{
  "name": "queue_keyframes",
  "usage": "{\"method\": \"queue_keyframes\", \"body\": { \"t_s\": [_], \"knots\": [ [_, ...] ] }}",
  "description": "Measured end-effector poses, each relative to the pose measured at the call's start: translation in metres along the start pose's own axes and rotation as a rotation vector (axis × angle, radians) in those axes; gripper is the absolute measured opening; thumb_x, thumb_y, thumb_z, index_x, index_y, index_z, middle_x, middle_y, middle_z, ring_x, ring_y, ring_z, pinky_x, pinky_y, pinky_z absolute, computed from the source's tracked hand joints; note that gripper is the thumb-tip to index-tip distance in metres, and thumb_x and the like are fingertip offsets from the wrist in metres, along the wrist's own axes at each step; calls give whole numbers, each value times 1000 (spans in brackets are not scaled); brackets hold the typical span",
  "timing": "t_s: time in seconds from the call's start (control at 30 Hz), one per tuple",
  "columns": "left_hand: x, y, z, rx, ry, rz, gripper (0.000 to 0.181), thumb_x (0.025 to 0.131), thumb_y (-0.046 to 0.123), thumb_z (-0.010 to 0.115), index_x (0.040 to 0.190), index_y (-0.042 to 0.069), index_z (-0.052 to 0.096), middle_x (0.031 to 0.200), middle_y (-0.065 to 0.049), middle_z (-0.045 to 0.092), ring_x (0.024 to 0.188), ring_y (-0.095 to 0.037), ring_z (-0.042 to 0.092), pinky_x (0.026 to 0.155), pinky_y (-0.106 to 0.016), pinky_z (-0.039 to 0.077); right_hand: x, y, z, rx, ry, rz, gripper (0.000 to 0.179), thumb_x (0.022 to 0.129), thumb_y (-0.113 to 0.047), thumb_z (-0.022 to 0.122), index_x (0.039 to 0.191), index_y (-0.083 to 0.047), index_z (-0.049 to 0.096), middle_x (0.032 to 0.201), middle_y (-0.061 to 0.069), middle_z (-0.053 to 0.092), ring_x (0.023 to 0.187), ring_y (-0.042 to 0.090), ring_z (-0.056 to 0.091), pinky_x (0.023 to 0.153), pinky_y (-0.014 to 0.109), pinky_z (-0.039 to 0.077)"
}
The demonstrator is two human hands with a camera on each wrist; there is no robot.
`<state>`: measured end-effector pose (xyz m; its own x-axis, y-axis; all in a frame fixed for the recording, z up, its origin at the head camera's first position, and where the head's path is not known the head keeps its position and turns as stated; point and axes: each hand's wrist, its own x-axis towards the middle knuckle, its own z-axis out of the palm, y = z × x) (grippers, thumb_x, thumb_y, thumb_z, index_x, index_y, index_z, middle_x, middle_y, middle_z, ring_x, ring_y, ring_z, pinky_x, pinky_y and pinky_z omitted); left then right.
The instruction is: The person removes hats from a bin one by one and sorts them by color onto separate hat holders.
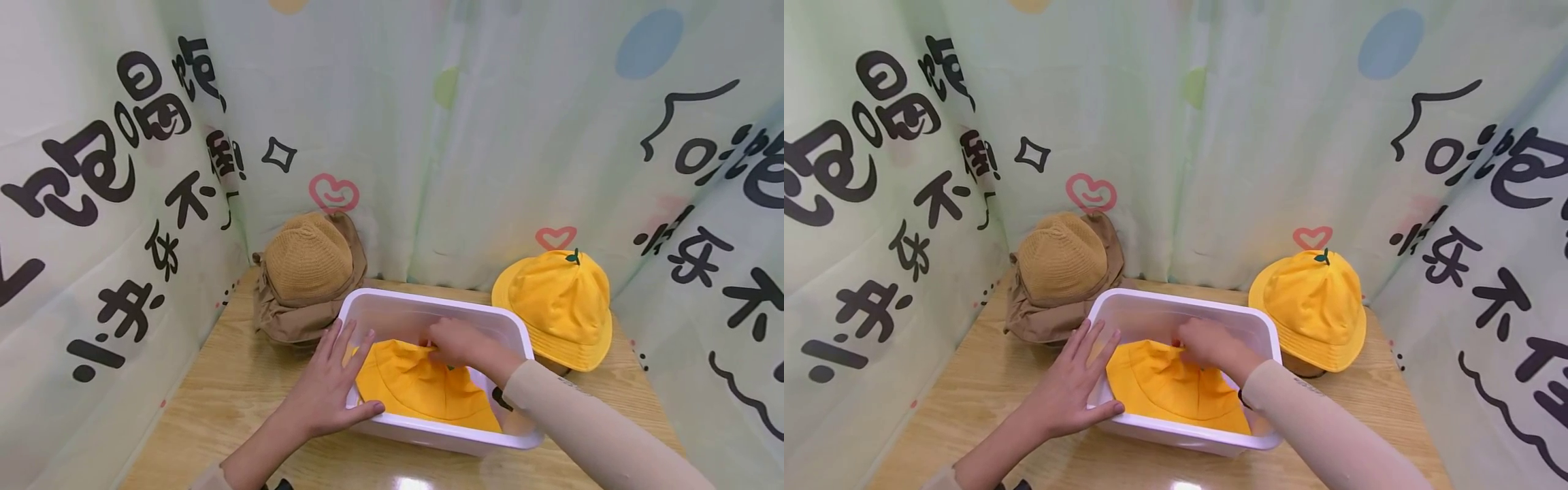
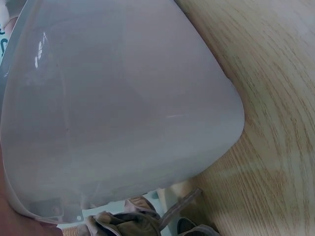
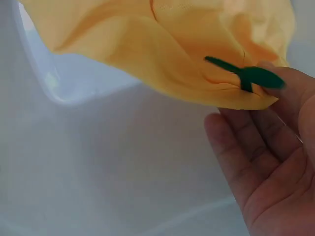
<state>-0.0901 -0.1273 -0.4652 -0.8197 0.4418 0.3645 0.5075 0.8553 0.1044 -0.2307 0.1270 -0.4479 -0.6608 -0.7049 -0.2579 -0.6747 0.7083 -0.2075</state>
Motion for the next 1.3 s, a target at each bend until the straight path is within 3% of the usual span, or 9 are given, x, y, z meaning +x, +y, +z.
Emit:
{"method": "queue_keyframes", "body": {
  "t_s": [0.1, 0.3, 0.6, 0.73, 0.87, 1.3],
  "knots": [
    [-1, 0, 0, -2, 5, -1, 102, 88, 85, 21, 158, 9, 27, 159, -29, 25, 148, -48, 21, 116, -60, 25, -3, 2, -8, 6, 49, -45, 4, 90, -22, 75, 91, -19, 73, 76, -9, 63, 63, 11, 52, 63, 29, 48],
    [-1, 1, 1, 6, 11, 8, 102, 89, 84, 23, 158, 9, 27, 159, -29, 24, 148, -47, 20, 117, -60, 25, -14, 3, -26, 60, 135, -116, 8, 93, -26, 72, 87, -22, 69, 66, -13, 53, 57, 6, 48, 58, 24, 43],
    [2, 0, 4, 30, 16, 37, 102, 90, 83, 20, 157, 7, 27, 156, -30, 32, 149, -46, 21, 117, -60, 24, -37, 2, -52, 154, 181, -71, 6, 95, -26, 69, 91, -21, 70, 66, -13, 54, 56, 4, 47, 54, 23, 43],
    [1, -1, 4, -1, 41, 23, 101, 90, 83, 21, 157, 8, 29, 159, -29, 25, 148, -48, 20, 115, -62, 26, -44, 7, -58, 174, 247, -82, 6, 94, -25, 70, 92, -20, 72, 65, -13, 53, 56, 4, 46, 55, 23, 42],
    [0, -2, 5, -13, 70, 20, 100, 90, 83, 21, 156, 8, 32, 157, -29, 29, 146, -50, 23, 113, -64, 28, -51, 11, -63, 197, 319, -99, 4, 94, -24, 71, 92, -21, 73, 65, -15, 53, 59, 4, 46, 58, 24, 42],
    [0, -1, 3, -6, 71, 24, 97, 92, 80, 22, 153, 7, 39, 157, -28, 30, 144, -51, 27, 112, -64, 30, -77, 19, -80, 239, 492, -107, 9, 93, -19, 71, 101, -17, 76, 81, -12, 69, 71, 3, 58, 66, 25, 54]
  ]
}}
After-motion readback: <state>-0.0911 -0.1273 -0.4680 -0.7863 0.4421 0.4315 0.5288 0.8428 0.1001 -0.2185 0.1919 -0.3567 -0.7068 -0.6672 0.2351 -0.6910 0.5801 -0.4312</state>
